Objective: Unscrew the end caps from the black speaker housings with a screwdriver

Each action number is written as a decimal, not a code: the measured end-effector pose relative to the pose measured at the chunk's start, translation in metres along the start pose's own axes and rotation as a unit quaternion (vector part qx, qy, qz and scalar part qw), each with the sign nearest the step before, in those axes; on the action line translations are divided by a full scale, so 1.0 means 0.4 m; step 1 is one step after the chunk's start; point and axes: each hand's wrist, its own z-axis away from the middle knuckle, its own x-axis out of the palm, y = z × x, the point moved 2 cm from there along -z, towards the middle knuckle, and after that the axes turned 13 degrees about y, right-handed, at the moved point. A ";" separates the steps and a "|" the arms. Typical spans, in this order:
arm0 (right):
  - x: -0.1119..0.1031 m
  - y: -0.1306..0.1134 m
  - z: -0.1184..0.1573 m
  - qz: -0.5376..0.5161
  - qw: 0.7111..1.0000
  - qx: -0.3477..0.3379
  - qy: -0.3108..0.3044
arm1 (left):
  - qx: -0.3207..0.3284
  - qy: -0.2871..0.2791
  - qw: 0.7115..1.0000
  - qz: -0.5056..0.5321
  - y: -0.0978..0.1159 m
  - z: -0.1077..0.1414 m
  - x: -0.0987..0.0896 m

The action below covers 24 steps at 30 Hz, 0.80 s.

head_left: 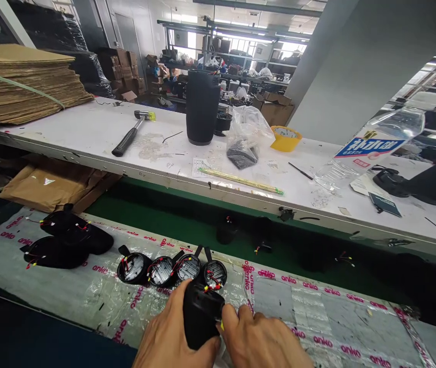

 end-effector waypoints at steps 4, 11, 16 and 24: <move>0.035 0.002 -0.018 -0.059 0.997 -0.054 -0.015 | 0.003 0.007 1.000 0.019 -0.023 -0.010 0.008; 0.052 0.068 0.062 -0.295 0.922 0.248 0.036 | -0.030 -0.026 0.989 0.145 -0.036 -0.021 0.004; 0.060 0.065 0.055 -0.360 0.881 0.305 -0.041 | -0.009 -0.047 0.984 0.171 -0.047 -0.023 0.009; 0.104 0.074 0.049 -0.512 0.791 0.326 -0.077 | -0.105 -0.195 0.871 0.439 -0.107 -0.073 0.011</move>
